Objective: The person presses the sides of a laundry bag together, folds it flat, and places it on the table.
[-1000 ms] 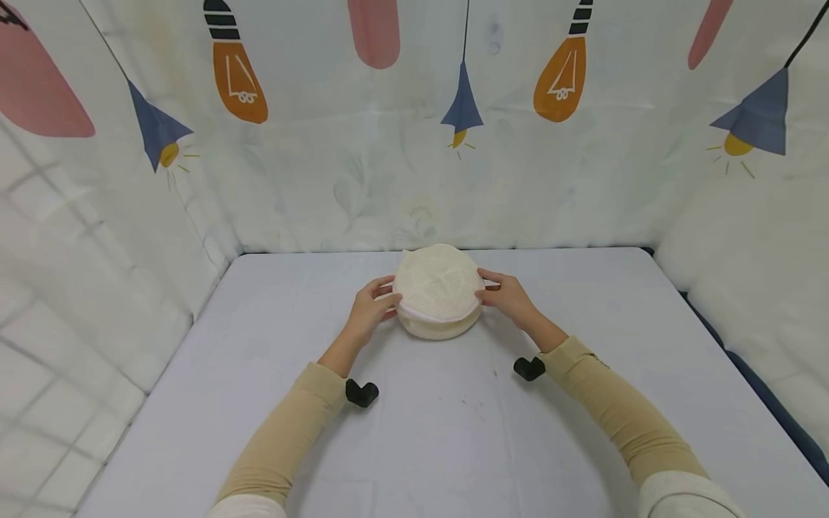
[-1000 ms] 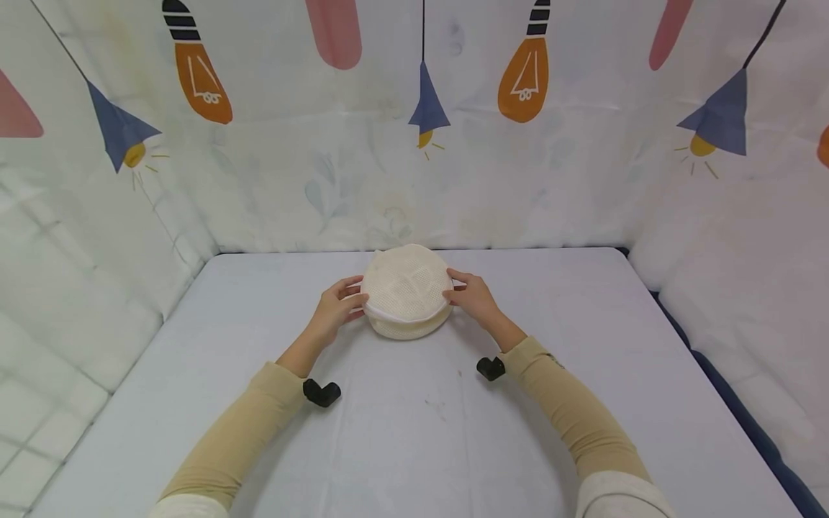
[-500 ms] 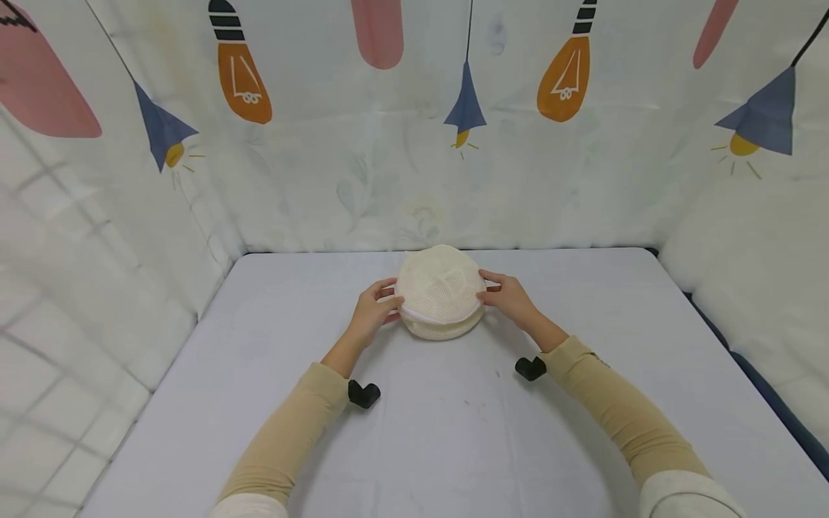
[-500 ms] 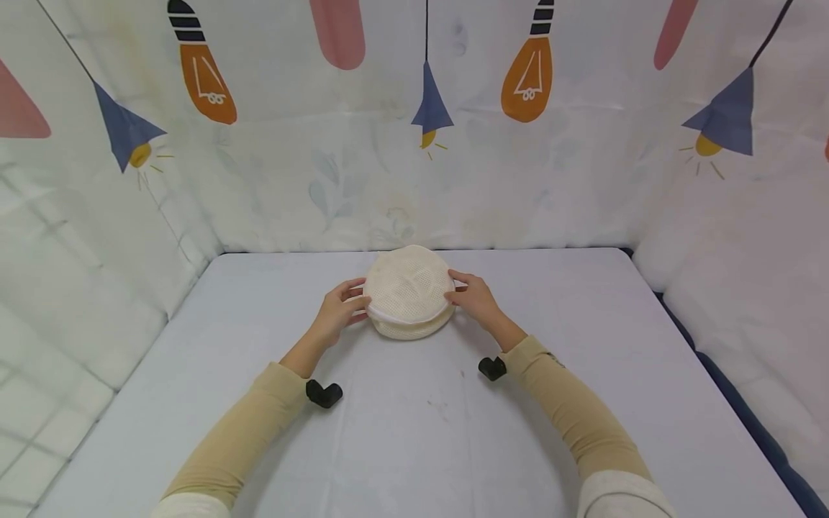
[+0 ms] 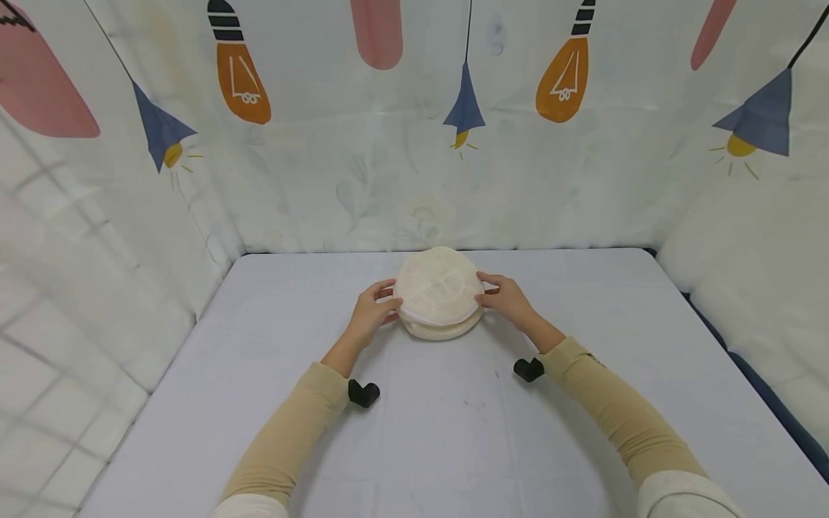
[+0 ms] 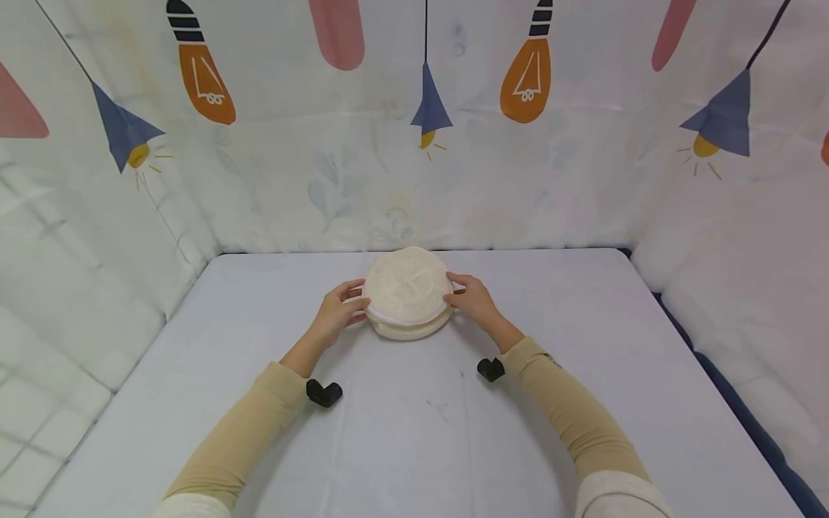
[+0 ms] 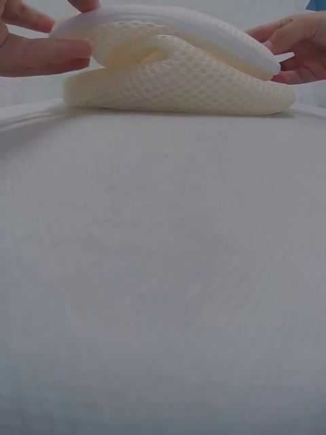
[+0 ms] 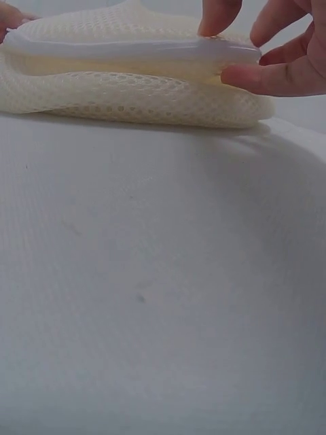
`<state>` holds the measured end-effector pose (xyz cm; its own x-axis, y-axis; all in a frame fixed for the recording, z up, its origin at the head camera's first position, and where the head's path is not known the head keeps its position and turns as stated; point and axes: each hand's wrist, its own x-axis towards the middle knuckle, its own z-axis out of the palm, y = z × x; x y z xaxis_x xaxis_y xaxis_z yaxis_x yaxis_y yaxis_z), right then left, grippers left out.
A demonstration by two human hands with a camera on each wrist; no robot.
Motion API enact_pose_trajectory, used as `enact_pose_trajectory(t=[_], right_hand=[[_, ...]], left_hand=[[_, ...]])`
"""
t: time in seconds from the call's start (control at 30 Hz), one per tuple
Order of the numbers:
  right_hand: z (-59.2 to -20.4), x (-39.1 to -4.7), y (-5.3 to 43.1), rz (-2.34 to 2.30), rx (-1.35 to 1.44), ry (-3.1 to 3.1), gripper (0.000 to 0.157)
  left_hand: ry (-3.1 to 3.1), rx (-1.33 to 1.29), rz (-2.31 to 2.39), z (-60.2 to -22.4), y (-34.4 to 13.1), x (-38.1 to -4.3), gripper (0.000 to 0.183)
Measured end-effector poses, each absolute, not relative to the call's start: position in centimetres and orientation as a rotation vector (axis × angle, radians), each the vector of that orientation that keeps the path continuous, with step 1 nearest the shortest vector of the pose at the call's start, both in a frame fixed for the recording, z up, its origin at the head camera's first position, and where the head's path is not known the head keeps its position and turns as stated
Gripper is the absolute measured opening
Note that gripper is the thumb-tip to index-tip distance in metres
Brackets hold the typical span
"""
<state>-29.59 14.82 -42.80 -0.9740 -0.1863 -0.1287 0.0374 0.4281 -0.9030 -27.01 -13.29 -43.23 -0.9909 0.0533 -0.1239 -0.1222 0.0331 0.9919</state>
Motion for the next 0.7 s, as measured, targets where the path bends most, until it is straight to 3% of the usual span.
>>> enact_pose_trajectory(t=[0.7], right_hand=[[-43.25,-29.96,14.82,-1.510,-0.142,2.524,0.060]], left_hand=[[2.270,-0.115,2.009,-43.60,-13.52,-27.49,0.049]])
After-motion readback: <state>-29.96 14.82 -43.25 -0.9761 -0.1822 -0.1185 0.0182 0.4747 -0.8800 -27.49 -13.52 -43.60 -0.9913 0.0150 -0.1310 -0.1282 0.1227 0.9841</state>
